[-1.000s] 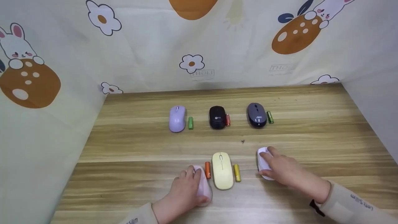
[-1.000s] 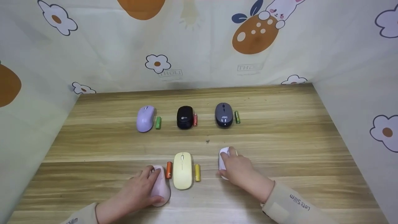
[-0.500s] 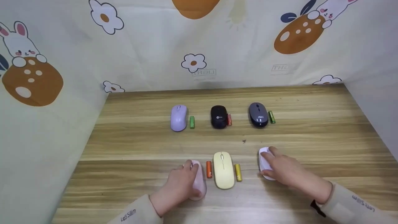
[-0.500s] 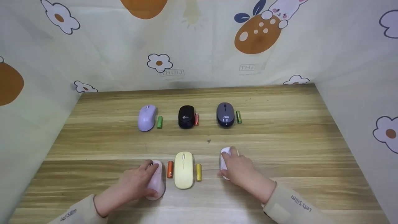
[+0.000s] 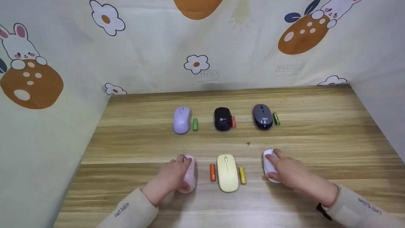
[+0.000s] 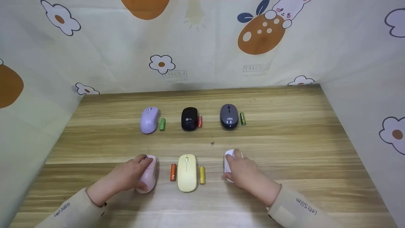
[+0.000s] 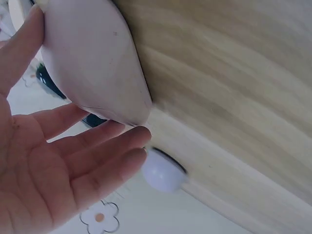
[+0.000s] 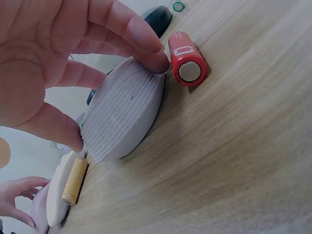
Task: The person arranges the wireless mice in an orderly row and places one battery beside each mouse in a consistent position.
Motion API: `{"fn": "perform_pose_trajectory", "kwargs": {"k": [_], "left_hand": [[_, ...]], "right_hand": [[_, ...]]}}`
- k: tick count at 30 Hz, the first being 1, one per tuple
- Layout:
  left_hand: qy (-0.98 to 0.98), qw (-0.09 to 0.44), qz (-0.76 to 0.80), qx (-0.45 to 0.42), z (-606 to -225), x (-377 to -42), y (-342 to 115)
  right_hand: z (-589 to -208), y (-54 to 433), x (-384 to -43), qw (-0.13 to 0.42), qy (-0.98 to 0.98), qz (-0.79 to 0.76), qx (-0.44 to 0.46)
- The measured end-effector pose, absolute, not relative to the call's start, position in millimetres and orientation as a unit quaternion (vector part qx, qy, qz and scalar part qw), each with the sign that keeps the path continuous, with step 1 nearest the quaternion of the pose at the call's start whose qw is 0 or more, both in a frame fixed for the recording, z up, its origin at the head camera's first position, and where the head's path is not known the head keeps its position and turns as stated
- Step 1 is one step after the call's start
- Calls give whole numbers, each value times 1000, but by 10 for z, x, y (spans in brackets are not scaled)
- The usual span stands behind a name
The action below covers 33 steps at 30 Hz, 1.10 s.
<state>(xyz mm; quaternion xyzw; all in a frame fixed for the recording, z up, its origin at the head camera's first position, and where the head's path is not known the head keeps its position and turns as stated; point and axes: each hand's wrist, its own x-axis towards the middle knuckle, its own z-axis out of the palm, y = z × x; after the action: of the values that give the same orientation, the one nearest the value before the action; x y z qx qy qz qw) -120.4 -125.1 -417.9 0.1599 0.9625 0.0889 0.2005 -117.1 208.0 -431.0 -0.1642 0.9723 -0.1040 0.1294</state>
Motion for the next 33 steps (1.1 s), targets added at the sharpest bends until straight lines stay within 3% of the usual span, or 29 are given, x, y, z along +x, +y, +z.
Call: {"fn": "perform_pose_trajectory", "kwargs": {"k": [14, 33], "left_hand": [[956, 206, 143, 149, -4181, -1435, -1504], [954, 214, 135, 161, -4207, -1516, -1532]], "right_hand": [[-4323, 2084, -1152, 107, 973, -110, -174], [-4312, 2077, -1163, 130, 972, -109, -161]]}}
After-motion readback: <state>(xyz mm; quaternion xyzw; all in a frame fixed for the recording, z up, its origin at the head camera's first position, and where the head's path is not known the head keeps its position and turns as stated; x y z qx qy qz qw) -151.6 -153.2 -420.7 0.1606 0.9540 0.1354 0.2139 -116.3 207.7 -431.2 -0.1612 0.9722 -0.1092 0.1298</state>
